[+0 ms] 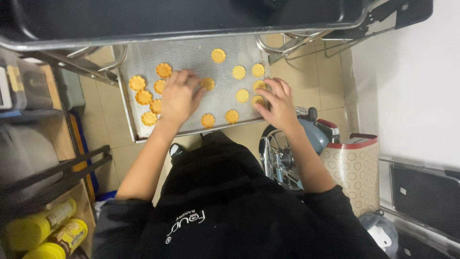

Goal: The person pulls a perforated tray of baked cookies from a rack and transfers the cookies by hand onto another tray. They then move to a counter, arrange raw round dough pieces one at a time on a metal tray, and brush egg wash onto the dough pieces with a brush.

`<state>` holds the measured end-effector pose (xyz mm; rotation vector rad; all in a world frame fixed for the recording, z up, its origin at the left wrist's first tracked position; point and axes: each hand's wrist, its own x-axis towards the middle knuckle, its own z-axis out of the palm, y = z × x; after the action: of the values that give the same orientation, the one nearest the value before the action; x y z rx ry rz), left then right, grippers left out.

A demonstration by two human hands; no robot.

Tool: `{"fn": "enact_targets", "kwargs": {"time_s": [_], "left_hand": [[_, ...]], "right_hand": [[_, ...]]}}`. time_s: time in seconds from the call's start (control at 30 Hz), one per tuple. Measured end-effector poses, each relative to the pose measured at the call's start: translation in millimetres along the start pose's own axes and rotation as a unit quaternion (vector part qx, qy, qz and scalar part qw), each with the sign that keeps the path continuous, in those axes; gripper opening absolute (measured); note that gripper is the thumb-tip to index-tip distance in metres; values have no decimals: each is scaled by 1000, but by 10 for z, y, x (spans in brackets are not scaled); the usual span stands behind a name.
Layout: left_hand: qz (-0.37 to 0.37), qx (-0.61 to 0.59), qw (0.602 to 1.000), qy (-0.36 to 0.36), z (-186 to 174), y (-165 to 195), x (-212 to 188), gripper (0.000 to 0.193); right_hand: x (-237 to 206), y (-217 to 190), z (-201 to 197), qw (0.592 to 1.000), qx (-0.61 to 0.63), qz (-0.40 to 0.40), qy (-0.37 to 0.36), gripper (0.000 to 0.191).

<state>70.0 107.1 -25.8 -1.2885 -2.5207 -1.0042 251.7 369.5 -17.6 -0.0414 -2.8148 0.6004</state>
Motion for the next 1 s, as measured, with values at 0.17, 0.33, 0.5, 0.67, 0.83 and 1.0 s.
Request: {"fn": "enact_targets", "kwargs": {"time_s": [0.17, 0.33, 0.5, 0.67, 0.83, 1.0], "left_hand": [[-67, 26, 997, 16, -469, 71, -571, 13], [-124, 47, 991, 10, -893, 209, -1098, 15], [-65, 38, 996, -38, -692, 471, -1140, 19], [10, 38, 998, -49, -365, 652, -983, 37], [24, 68, 986, -151, -256, 632, -929, 38], [19, 102, 991, -86, -340, 505, -1045, 46]], "right_hand": [[85, -97, 50, 997, -9, -63, -32, 27], [80, -304, 22, 996, 9, -80, -35, 22], [51, -621, 179, 980, 47, -163, -104, 26], [286, -832, 396, 982, 77, -152, -82, 23], [621, -1018, 698, 973, 27, -202, -106, 32], [492, -771, 540, 982, -22, -166, -90, 34]]}}
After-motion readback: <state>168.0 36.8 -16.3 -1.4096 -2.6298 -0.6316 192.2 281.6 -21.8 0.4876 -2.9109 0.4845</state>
